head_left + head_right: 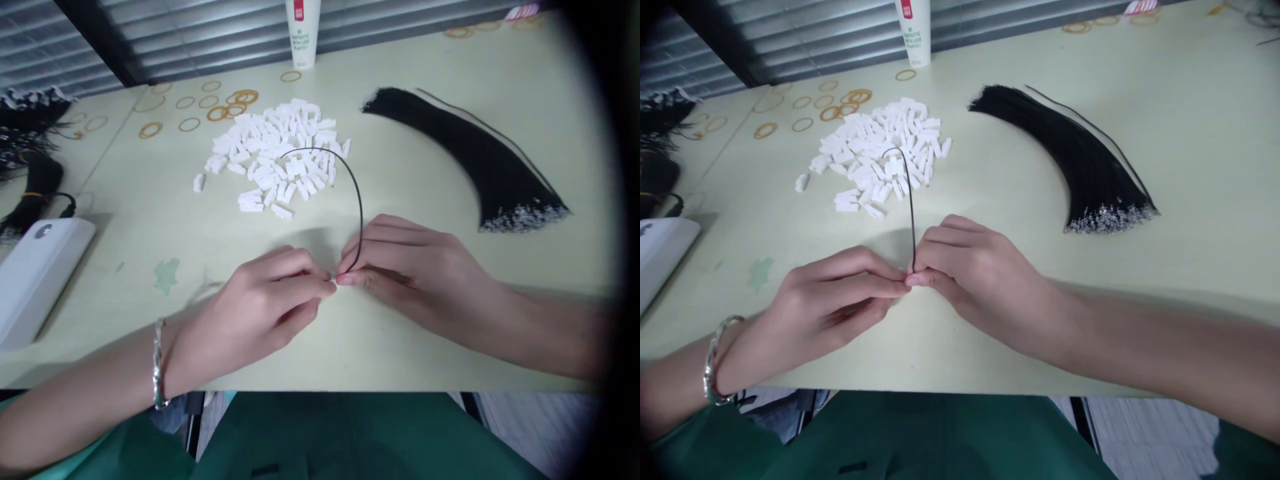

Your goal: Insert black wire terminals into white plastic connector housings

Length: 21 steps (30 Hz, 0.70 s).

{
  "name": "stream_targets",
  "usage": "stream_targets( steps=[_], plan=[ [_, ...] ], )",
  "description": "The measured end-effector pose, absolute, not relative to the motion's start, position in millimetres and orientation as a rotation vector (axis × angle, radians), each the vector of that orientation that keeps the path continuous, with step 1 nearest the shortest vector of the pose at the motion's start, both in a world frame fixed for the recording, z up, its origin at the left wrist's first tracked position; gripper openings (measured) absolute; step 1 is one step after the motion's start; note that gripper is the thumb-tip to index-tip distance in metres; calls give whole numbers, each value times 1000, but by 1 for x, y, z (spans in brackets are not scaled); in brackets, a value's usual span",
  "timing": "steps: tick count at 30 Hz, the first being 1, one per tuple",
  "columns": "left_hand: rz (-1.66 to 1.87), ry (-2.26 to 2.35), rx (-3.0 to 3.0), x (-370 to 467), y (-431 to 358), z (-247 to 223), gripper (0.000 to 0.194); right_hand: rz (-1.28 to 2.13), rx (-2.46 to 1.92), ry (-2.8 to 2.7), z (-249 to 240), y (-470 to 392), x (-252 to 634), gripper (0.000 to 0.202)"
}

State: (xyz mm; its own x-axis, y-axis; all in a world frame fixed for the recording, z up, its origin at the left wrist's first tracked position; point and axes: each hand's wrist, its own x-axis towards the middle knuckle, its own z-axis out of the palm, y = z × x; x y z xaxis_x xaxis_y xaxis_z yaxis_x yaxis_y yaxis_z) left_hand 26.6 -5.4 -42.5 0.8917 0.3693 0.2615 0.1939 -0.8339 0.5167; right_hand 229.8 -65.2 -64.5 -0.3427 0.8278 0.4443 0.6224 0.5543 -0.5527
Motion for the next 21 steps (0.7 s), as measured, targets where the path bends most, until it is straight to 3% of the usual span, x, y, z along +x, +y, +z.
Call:
stream_targets(
  steps=[6,11,14,17,19,21],
  plan=[
    [485,424,2541,27,-5,-44,17,496,-1211,-2044,-64,-63,227,15],
    [459,484,2511,22,-7,-47,21,952,-1423,-1740,-55,-57,229,16],
    [489,489,2507,22,-5,-50,23,1042,-1436,-1456,-48,-43,246,22],
    [502,483,2493,22,-4,-52,23,733,-1497,-1463,-35,-28,284,30],
    [490,490,2485,21,-4,-52,21,296,-1777,-1627,-23,-25,318,33],
    [477,503,2477,21,-4,-52,21,98,-1940,-1641,-14,-32,353,28]
  ],
)
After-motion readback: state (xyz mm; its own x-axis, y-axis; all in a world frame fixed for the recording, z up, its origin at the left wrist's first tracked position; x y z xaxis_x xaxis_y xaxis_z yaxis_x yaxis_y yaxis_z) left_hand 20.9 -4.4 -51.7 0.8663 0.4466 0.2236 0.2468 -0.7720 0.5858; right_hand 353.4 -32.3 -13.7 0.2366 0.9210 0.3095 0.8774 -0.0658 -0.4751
